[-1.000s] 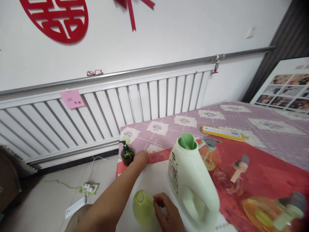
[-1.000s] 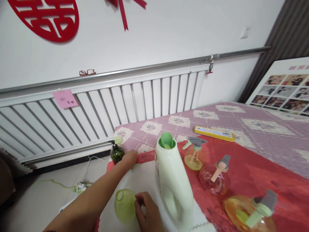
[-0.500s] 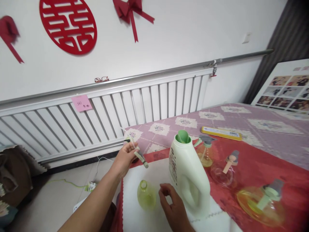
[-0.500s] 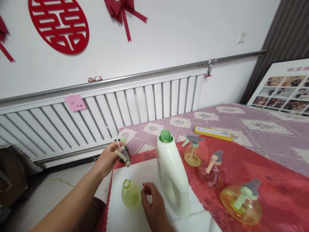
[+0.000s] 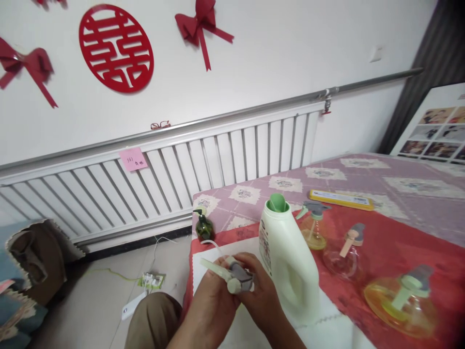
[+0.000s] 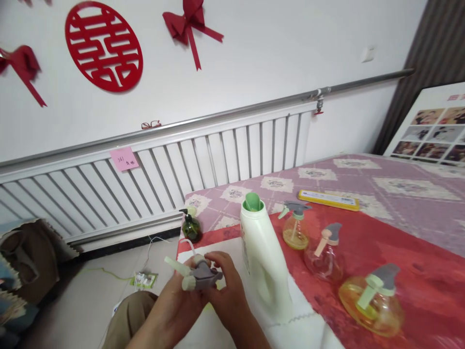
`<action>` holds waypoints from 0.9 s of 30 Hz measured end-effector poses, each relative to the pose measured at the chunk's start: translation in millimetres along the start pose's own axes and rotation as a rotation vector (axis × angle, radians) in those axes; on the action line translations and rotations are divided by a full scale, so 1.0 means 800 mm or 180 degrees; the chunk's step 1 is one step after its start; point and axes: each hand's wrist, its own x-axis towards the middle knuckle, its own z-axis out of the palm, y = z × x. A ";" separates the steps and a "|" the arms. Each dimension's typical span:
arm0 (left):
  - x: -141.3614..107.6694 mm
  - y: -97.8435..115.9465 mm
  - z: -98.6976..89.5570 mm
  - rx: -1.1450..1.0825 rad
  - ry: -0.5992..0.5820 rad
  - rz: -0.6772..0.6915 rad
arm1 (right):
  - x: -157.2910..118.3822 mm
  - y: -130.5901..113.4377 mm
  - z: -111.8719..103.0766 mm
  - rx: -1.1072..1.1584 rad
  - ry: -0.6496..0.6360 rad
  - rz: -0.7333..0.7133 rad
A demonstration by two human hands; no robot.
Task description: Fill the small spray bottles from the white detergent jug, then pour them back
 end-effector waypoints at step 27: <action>0.025 -0.026 -0.157 0.3599 0.0964 0.1325 | 0.000 -0.051 -0.046 -0.0352 0.1351 0.0343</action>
